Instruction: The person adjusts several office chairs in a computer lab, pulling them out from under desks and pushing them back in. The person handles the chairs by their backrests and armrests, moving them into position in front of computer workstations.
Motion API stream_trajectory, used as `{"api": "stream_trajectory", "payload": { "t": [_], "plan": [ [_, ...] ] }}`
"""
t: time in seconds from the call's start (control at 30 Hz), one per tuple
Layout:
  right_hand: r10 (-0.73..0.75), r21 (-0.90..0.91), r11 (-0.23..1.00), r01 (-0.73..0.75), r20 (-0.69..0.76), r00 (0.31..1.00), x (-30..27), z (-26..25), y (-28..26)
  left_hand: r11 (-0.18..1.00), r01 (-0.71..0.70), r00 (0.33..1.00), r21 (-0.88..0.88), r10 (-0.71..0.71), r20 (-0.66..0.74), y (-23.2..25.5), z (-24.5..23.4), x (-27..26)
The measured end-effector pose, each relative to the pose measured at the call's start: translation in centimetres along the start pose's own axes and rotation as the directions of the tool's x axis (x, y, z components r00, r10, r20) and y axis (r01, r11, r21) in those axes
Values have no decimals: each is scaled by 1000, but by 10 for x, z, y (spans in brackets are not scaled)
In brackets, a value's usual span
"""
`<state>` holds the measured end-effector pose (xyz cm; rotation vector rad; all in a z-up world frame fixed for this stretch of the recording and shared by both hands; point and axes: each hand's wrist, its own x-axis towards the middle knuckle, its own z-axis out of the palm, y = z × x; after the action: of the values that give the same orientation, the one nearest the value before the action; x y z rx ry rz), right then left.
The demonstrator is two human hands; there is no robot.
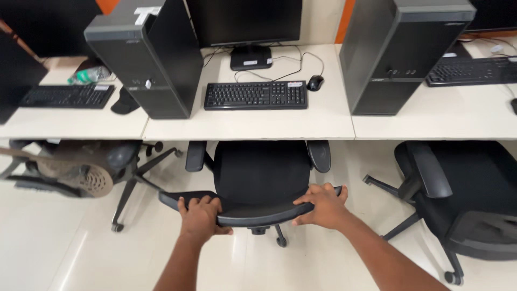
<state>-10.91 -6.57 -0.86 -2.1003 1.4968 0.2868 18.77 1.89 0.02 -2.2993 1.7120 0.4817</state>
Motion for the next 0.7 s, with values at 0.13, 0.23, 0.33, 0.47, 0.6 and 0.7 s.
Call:
{"api": "stream_trajectory", "payload": {
  "t": [0.13, 0.23, 0.33, 0.47, 0.6, 0.7],
  "plan": [
    [58, -68, 996, -55, 35, 998, 1, 3, 0, 998, -42, 999, -35, 42, 5, -5, 6, 3],
    [105, -149, 984, -97, 49, 993, 3, 6, -2, 990, -108, 994, -88, 106, -22, -11, 12, 5],
    [198, -253, 951, -180, 51, 979, 1, 9, -9, 972, -150, 987, -179, 157, 26, -10, 11, 5],
    [304, -315, 908, -278, 38, 952, -2, 16, -16, 955, -151, 967, -256, 197, 163, -12, -4, 0],
    [360, -284, 890, -356, -40, 932, 16, 21, -1, 943, -127, 945, -307, 210, 252, -6, -15, 11],
    [417, -355, 853, -384, 18, 909, 33, 20, 5, 944, -107, 923, -311, 211, 323, -7, -15, 23]
  ]
}}
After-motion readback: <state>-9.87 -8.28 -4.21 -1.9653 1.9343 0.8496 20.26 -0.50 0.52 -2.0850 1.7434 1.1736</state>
